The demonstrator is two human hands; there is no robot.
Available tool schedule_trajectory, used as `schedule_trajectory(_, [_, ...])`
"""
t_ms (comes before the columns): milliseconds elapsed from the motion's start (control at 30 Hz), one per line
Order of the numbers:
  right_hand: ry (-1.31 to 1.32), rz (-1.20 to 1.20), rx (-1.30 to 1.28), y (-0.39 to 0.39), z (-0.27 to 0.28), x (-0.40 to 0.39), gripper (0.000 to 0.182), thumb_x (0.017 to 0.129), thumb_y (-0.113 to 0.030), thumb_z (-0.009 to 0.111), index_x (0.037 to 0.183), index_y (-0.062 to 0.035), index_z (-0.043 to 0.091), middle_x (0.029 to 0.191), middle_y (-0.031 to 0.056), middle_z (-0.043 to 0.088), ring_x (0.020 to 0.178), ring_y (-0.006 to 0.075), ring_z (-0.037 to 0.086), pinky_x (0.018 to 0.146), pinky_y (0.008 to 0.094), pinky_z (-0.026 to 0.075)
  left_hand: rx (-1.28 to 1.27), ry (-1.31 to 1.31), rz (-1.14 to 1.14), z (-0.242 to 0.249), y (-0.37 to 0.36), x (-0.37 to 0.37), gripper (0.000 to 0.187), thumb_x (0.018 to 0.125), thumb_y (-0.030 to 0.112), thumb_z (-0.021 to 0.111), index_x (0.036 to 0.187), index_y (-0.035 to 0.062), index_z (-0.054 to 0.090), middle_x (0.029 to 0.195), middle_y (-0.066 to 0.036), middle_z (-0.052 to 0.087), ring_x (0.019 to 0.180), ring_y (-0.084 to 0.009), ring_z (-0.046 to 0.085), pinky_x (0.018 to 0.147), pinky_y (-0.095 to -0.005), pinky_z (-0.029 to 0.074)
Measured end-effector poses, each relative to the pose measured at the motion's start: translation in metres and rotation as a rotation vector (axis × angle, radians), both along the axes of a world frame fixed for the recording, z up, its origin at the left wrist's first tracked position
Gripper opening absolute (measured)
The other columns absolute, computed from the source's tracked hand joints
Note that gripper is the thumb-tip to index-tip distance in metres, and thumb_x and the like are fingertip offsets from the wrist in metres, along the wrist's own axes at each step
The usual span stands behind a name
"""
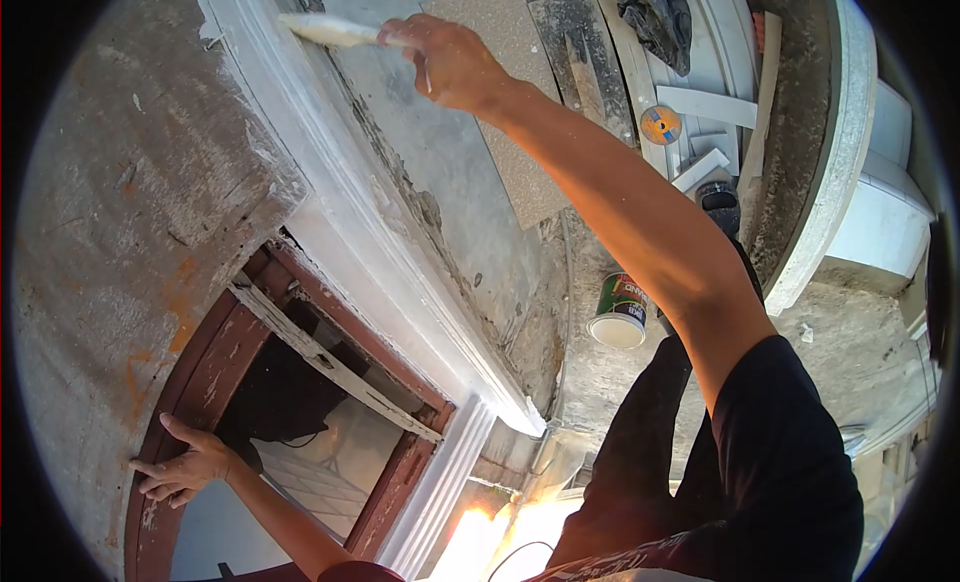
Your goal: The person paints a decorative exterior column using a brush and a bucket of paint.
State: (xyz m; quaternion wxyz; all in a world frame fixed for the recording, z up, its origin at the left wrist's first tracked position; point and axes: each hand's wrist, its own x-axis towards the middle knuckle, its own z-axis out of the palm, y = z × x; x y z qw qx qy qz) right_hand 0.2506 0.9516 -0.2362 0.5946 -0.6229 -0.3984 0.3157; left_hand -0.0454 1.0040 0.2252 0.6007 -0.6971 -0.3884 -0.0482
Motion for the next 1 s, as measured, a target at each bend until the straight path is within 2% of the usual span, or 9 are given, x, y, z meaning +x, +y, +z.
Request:
schedule_trajectory(67, [0.085, 0.080, -0.037, -0.020, 0.005, -0.023, 0.047, 0.081, 0.010, 0.058, 0.125, -0.0077, 0.055, 0.098, 0.0120, 0.061, 0.076, 0.0275, 0.063, 0.068, 0.0390, 0.055, -0.005, -0.004, -0.008, -0.001, 0.001, 0.002, 0.104, 0.074, 0.084, 0.054, 0.146, 0.0098, 0.040, 0.147, -0.043, 0.023, 0.144, -0.0501, 0.015, 0.108, -0.0706, 0.003])
schedule_trajectory(200, [0.155, 0.276, -0.141, -0.153, 0.028, -0.098, 0.053, 0.080, 0.011, 0.061, 0.128, -0.0094, 0.053, 0.106, 0.0088, 0.061, 0.076, 0.0205, 0.065, 0.059, 0.0304, 0.058, -0.011, -0.007, -0.019, -0.002, 0.000, 0.004, 0.105, 0.072, 0.085, 0.053, 0.145, 0.0100, 0.041, 0.147, -0.042, 0.024, 0.144, -0.0499, 0.015, 0.107, -0.0713, 0.003])
schedule_trajectory(333, [0.232, 0.340, -0.093, -0.287, 0.043, -0.156, 0.050, 0.081, 0.010, 0.062, 0.127, -0.0077, 0.054, 0.112, 0.0101, 0.062, 0.085, 0.0273, 0.068, 0.069, 0.0355, 0.060, -0.007, -0.019, -0.020, -0.003, -0.001, 0.003, 0.105, 0.072, 0.086, 0.052, 0.145, 0.0112, 0.042, 0.147, -0.041, 0.026, 0.144, -0.0499, 0.014, 0.107, -0.0721, 0.002])
schedule_trajectory(433, [0.249, 0.409, -0.143, -0.332, 0.034, -0.162, 0.047, 0.081, 0.009, 0.063, 0.124, -0.0069, 0.056, 0.107, 0.0106, 0.064, 0.087, 0.0304, 0.067, 0.073, 0.0369, 0.059, -0.009, -0.029, -0.027, -0.006, -0.002, 0.005, 0.108, 0.070, 0.089, 0.049, 0.145, 0.0108, 0.043, 0.147, -0.041, 0.025, 0.144, -0.0499, 0.013, 0.107, -0.0723, 0.002])
schedule_trajectory(533, [0.171, 0.277, -0.129, -0.321, 0.026, -0.138, 0.043, 0.082, 0.007, 0.063, 0.123, -0.0069, 0.057, 0.102, 0.0109, 0.065, 0.091, 0.0303, 0.067, 0.074, 0.0357, 0.059, -0.006, -0.039, -0.031, -0.005, -0.002, 0.006, 0.109, 0.070, 0.091, 0.046, 0.146, 0.0116, 0.044, 0.148, -0.040, 0.023, 0.145, -0.0496, 0.013, 0.107, -0.0721, 0.002])
schedule_trajectory(733, [0.073, -0.013, -0.094, -0.170, 0.031, -0.058, 0.034, 0.086, -0.001, 0.058, 0.119, -0.0092, 0.059, 0.091, 0.0128, 0.065, 0.075, 0.0304, 0.064, 0.063, 0.0420, 0.052, -0.010, -0.043, -0.039, -0.007, -0.003, 0.008, 0.108, 0.071, 0.090, 0.045, 0.147, 0.0138, 0.041, 0.149, -0.039, 0.022, 0.146, -0.0481, 0.010, 0.107, -0.0715, 0.000])
schedule_trajectory(800, [0.044, -0.019, -0.095, -0.129, 0.031, -0.055, 0.034, 0.086, -0.003, 0.058, 0.119, -0.0089, 0.059, 0.088, 0.0144, 0.065, 0.074, 0.0323, 0.064, 0.063, 0.0445, 0.051, -0.005, -0.037, -0.040, -0.007, -0.001, 0.006, 0.108, 0.071, 0.090, 0.045, 0.147, 0.0143, 0.041, 0.150, -0.039, 0.022, 0.146, -0.0477, 0.009, 0.108, -0.0712, 0.000])
schedule_trajectory(867, [0.140, 0.161, -0.188, -0.125, 0.043, -0.064, 0.031, 0.087, -0.003, 0.058, 0.118, -0.0074, 0.059, 0.086, 0.0172, 0.066, 0.067, 0.0325, 0.063, 0.060, 0.0445, 0.050, -0.009, -0.036, -0.039, -0.007, -0.002, 0.007, 0.107, 0.071, 0.090, 0.045, 0.147, 0.0142, 0.041, 0.150, -0.039, 0.022, 0.146, -0.0476, 0.009, 0.108, -0.0710, 0.000])
schedule_trajectory(1000, [0.227, 0.290, -0.160, -0.176, 0.047, -0.104, 0.029, 0.088, -0.002, 0.058, 0.117, -0.0059, 0.057, 0.080, 0.0183, 0.065, 0.060, 0.0332, 0.062, 0.056, 0.0447, 0.049, -0.007, -0.041, -0.033, -0.008, -0.002, 0.008, 0.107, 0.071, 0.090, 0.046, 0.147, 0.0144, 0.042, 0.150, -0.038, 0.023, 0.146, -0.0472, 0.010, 0.108, -0.0705, 0.000])
